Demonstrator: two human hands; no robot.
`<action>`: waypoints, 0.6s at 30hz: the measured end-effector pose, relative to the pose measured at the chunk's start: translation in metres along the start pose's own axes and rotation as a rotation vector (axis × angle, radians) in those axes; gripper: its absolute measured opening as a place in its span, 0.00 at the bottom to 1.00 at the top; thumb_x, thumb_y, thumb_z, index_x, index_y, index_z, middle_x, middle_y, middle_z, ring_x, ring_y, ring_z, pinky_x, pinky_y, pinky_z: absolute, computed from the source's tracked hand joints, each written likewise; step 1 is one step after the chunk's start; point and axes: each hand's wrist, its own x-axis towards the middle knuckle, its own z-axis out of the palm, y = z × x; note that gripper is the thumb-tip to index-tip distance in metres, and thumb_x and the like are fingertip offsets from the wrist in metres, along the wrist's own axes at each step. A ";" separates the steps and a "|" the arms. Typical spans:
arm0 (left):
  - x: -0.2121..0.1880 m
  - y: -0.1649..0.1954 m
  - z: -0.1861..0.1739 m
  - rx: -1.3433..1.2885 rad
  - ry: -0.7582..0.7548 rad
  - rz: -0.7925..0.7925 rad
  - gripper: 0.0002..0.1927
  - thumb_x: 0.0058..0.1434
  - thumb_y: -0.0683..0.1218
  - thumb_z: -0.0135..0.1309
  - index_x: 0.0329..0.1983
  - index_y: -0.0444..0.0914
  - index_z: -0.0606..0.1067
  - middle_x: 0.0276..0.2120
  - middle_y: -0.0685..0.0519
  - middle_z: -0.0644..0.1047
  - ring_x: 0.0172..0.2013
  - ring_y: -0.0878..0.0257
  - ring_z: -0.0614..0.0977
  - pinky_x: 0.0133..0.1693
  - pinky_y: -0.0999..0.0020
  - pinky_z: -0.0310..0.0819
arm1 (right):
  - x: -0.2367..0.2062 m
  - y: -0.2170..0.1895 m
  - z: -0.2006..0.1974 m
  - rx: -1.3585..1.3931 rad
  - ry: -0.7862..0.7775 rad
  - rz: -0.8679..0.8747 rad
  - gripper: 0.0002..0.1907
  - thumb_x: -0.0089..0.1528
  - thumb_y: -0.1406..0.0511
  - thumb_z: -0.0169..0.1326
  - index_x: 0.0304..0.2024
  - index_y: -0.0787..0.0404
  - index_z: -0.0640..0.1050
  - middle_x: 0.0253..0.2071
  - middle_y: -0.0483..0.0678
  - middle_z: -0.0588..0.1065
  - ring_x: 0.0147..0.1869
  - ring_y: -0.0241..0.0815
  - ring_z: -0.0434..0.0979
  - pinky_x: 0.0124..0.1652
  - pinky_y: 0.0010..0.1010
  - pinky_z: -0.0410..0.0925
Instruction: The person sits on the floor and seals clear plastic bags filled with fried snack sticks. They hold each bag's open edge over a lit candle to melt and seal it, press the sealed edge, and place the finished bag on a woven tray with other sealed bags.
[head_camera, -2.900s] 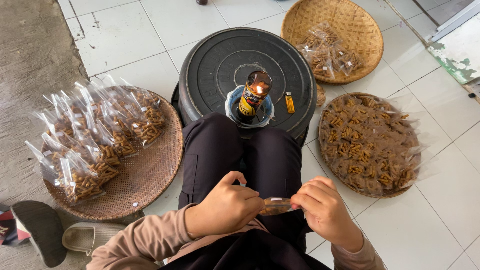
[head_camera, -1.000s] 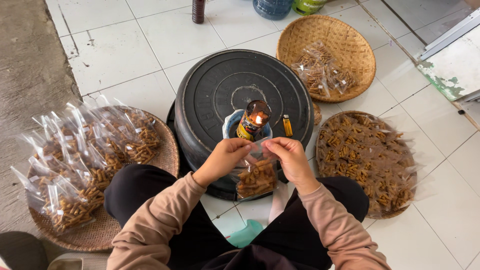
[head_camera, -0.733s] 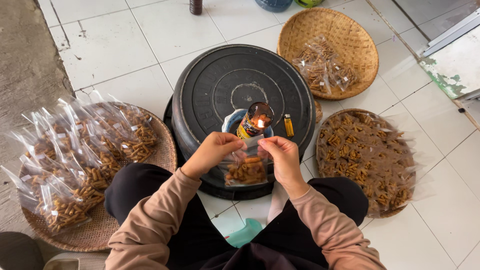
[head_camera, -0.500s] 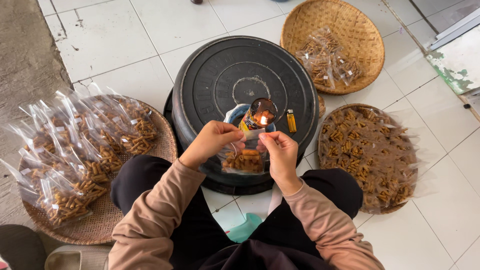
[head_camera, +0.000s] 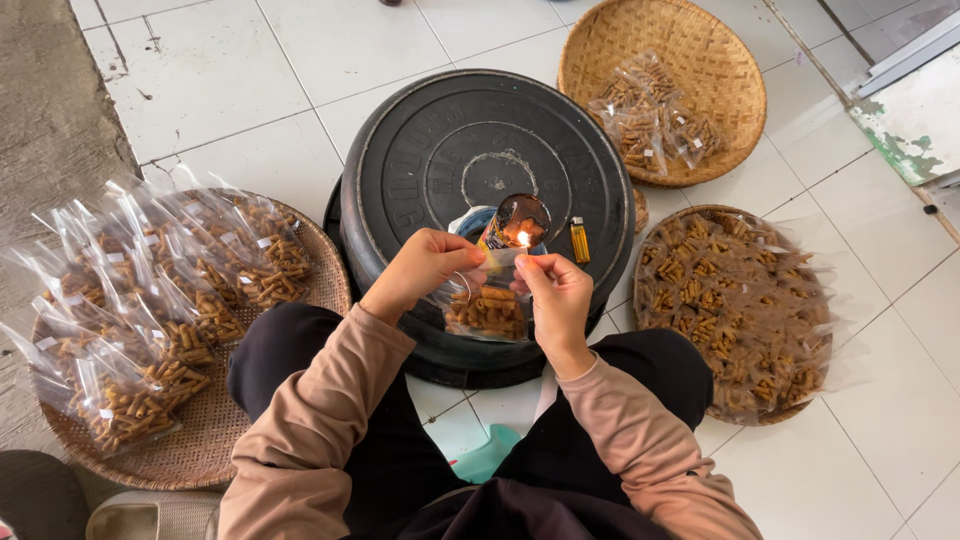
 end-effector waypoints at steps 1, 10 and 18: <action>0.000 0.000 0.000 0.003 0.002 -0.005 0.12 0.63 0.43 0.58 0.41 0.28 0.82 0.31 0.45 0.84 0.31 0.62 0.86 0.37 0.70 0.82 | 0.000 0.000 0.000 0.002 -0.001 0.003 0.06 0.64 0.68 0.61 0.36 0.67 0.81 0.33 0.46 0.79 0.33 0.33 0.79 0.36 0.26 0.74; 0.001 -0.001 0.000 0.018 0.000 0.005 0.12 0.64 0.44 0.57 0.41 0.28 0.82 0.31 0.45 0.84 0.31 0.63 0.86 0.36 0.70 0.81 | 0.002 0.001 -0.001 0.009 -0.003 0.008 0.05 0.64 0.68 0.61 0.36 0.67 0.81 0.33 0.46 0.79 0.33 0.34 0.79 0.36 0.27 0.75; 0.003 -0.004 0.001 -0.047 -0.007 -0.001 0.12 0.63 0.43 0.58 0.41 0.28 0.81 0.33 0.45 0.84 0.31 0.62 0.86 0.36 0.71 0.81 | 0.003 0.001 -0.003 -0.011 0.005 0.001 0.05 0.64 0.69 0.60 0.37 0.67 0.81 0.33 0.47 0.79 0.34 0.34 0.79 0.35 0.26 0.74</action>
